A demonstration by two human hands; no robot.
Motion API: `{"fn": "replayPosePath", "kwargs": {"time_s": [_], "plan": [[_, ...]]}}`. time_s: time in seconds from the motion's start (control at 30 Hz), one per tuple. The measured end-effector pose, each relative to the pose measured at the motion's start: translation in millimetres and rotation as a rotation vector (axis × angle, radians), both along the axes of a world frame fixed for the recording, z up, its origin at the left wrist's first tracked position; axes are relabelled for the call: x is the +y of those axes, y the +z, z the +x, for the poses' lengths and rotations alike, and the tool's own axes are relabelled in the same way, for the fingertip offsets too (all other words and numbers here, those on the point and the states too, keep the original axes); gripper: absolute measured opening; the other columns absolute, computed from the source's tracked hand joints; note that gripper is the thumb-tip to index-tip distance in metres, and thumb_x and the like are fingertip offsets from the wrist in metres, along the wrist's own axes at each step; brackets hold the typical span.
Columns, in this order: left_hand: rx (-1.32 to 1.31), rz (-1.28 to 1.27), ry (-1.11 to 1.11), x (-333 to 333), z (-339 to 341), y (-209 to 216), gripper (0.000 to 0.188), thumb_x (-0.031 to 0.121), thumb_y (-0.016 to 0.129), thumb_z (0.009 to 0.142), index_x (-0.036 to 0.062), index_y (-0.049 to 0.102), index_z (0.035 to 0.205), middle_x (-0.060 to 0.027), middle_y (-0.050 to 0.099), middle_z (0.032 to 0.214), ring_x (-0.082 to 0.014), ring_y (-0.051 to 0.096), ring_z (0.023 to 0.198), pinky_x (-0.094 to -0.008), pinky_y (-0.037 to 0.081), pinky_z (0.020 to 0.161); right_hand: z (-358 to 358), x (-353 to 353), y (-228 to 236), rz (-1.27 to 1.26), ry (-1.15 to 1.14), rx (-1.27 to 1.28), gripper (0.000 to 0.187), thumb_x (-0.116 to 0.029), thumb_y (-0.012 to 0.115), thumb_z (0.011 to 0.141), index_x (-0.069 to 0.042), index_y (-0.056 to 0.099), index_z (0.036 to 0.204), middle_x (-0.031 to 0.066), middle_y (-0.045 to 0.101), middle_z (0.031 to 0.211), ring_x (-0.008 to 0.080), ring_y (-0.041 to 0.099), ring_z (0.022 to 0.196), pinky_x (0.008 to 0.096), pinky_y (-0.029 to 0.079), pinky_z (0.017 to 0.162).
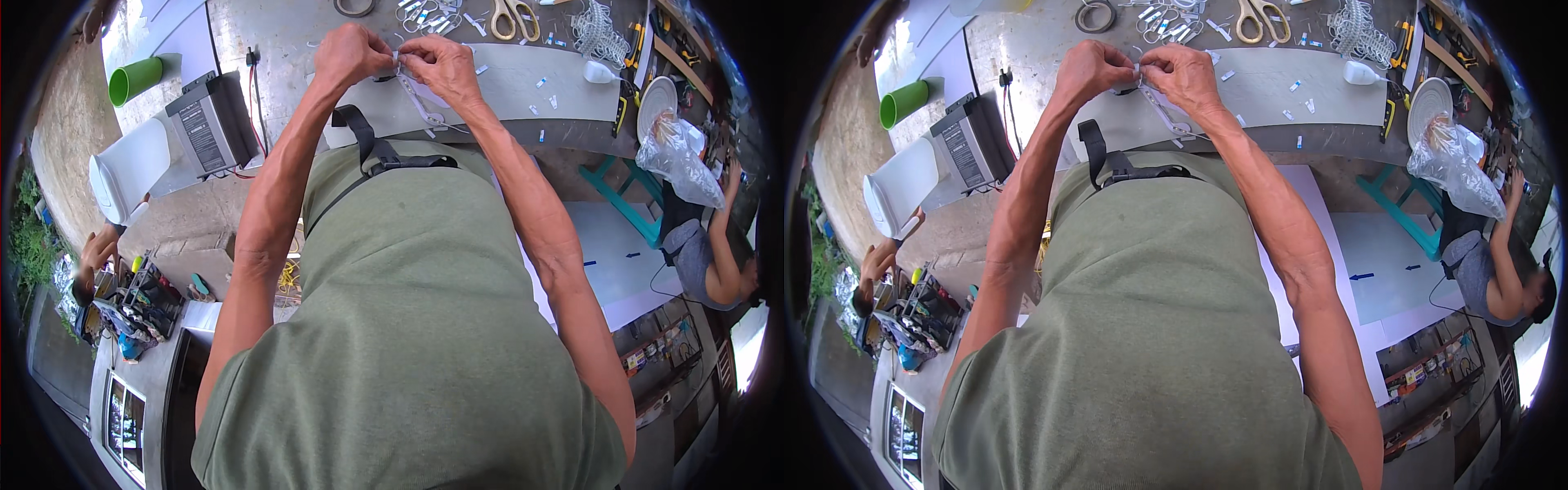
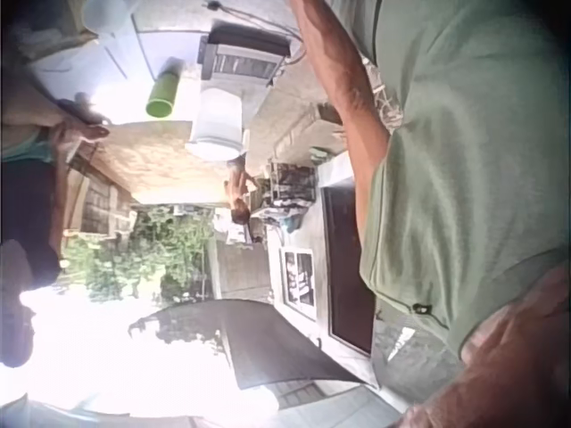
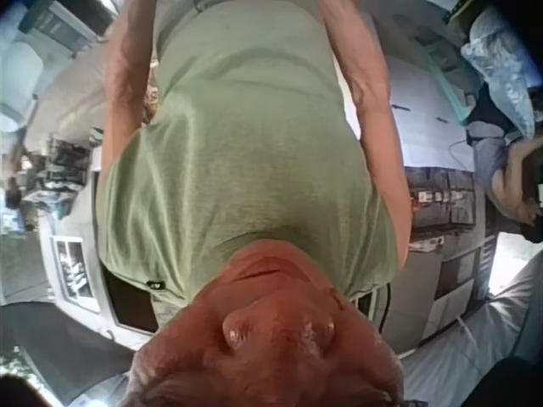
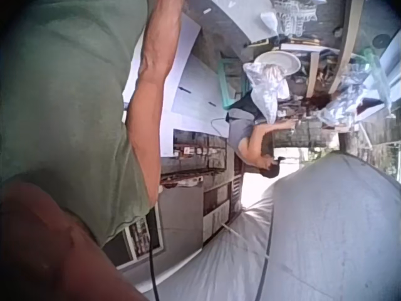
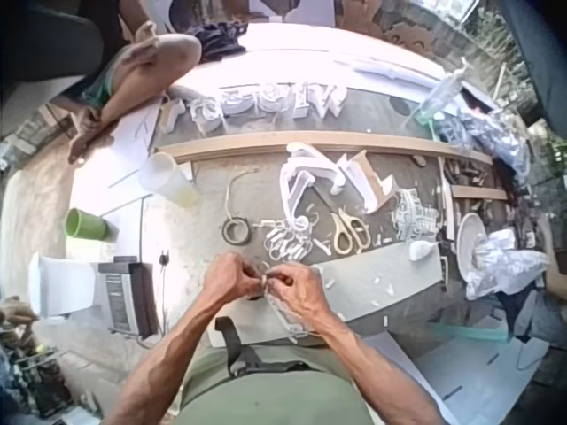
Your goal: Assembling small LED modules and wiring into sign components on a workbench.
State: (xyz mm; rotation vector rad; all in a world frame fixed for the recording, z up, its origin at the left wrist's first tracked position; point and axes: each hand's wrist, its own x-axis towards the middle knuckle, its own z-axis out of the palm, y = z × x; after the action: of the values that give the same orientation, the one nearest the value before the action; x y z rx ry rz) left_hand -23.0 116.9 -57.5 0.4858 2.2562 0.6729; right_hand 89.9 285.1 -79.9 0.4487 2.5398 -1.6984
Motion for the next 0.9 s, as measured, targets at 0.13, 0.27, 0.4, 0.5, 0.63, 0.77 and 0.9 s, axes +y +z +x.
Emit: {"fn": "replayPosePath", "kwargs": {"time_s": [0.13, 0.27, 0.4, 0.5, 0.63, 0.77, 0.9], "plan": [[0.004, 0.076, -0.015, -5.7, -0.4, -2.4, 0.031, 0.033, 0.083, 0.071, 0.0108, 0.083, 0.092, -0.0097, 0.078, 0.082, -0.0224, 0.074, 0.074, -0.0345, 0.057, 0.073, 1.5, -1.1, 0.3, 0.046, 0.017, 0.035, 0.016, -0.012, 0.078, 0.089, -0.005, 0.078, 0.103, 0.0032, 0.075, 0.084, 0.0091, 0.069, 0.065, 0.0242, 0.055, 0.058], [-0.003, 0.194, -0.010, -13.3, 1.3, -12.4, 0.028, 0.032, 0.082, 0.071, 0.0132, 0.084, 0.092, -0.0111, 0.078, 0.083, -0.0260, 0.075, 0.076, -0.0369, 0.058, 0.075, 1.3, -1.9, 3.7, 0.033, 0.005, 0.008, 0.016, -0.014, 0.080, 0.087, -0.005, 0.079, 0.101, 0.0028, 0.076, 0.083, 0.0084, 0.068, 0.064, 0.0240, 0.055, 0.058], [-0.005, 0.135, 0.024, -7.2, 3.2, -2.6, 0.029, 0.032, 0.083, 0.070, 0.0122, 0.084, 0.091, -0.0118, 0.077, 0.081, -0.0256, 0.075, 0.074, -0.0370, 0.058, 0.072, 1.3, -3.4, 4.6, 0.026, -0.031, 0.000, 0.015, -0.016, 0.079, 0.082, -0.007, 0.080, 0.094, 0.0064, 0.077, 0.086, 0.0164, 0.073, 0.073, 0.0298, 0.058, 0.070], [0.011, 0.084, -0.007, -5.0, 1.8, -1.3, 0.030, 0.033, 0.083, 0.069, 0.0120, 0.084, 0.090, -0.0120, 0.077, 0.079, -0.0258, 0.074, 0.072, -0.0371, 0.058, 0.071, 2.2, -4.7, 3.4, 0.040, -0.023, 0.019, 0.015, -0.015, 0.079, 0.084, -0.006, 0.079, 0.096, 0.0054, 0.077, 0.083, 0.0134, 0.071, 0.070, 0.0275, 0.057, 0.067], [0.004, 0.055, -0.018, -3.2, -0.4, 1.8, 0.035, 0.035, 0.086, 0.069, 0.0079, 0.083, 0.091, -0.0114, 0.077, 0.082, -0.0229, 0.073, 0.074, -0.0352, 0.056, 0.073, 2.5, -3.8, 4.1, 0.020, -0.009, 0.032, 0.016, -0.012, 0.078, 0.088, -0.005, 0.078, 0.102, 0.0039, 0.076, 0.078, 0.0080, 0.069, 0.065, 0.0232, 0.055, 0.060], [0.013, 0.063, -0.019, -2.4, -1.2, 1.2, 0.032, 0.034, 0.084, 0.066, 0.0108, 0.083, 0.089, -0.0115, 0.077, 0.079, -0.0260, 0.074, 0.073, -0.0370, 0.058, 0.072, 1.3, -3.3, 3.9, 0.024, 0.001, 0.000, 0.017, -0.013, 0.078, 0.088, -0.005, 0.078, 0.103, 0.0038, 0.075, 0.079, 0.0079, 0.068, 0.065, 0.0233, 0.055, 0.060], [0.046, 0.071, -0.013, -4.5, -0.5, -6.1, 0.030, 0.032, 0.083, 0.065, 0.0129, 0.084, 0.088, -0.0113, 0.076, 0.077, -0.0279, 0.074, 0.073, -0.0383, 0.058, 0.073, -0.1, -1.5, 6.6, 0.044, 0.031, 0.012, 0.017, -0.013, 0.078, 0.088, -0.004, 0.078, 0.103, 0.0039, 0.075, 0.079, 0.0082, 0.068, 0.064, 0.0234, 0.055, 0.060]]}}
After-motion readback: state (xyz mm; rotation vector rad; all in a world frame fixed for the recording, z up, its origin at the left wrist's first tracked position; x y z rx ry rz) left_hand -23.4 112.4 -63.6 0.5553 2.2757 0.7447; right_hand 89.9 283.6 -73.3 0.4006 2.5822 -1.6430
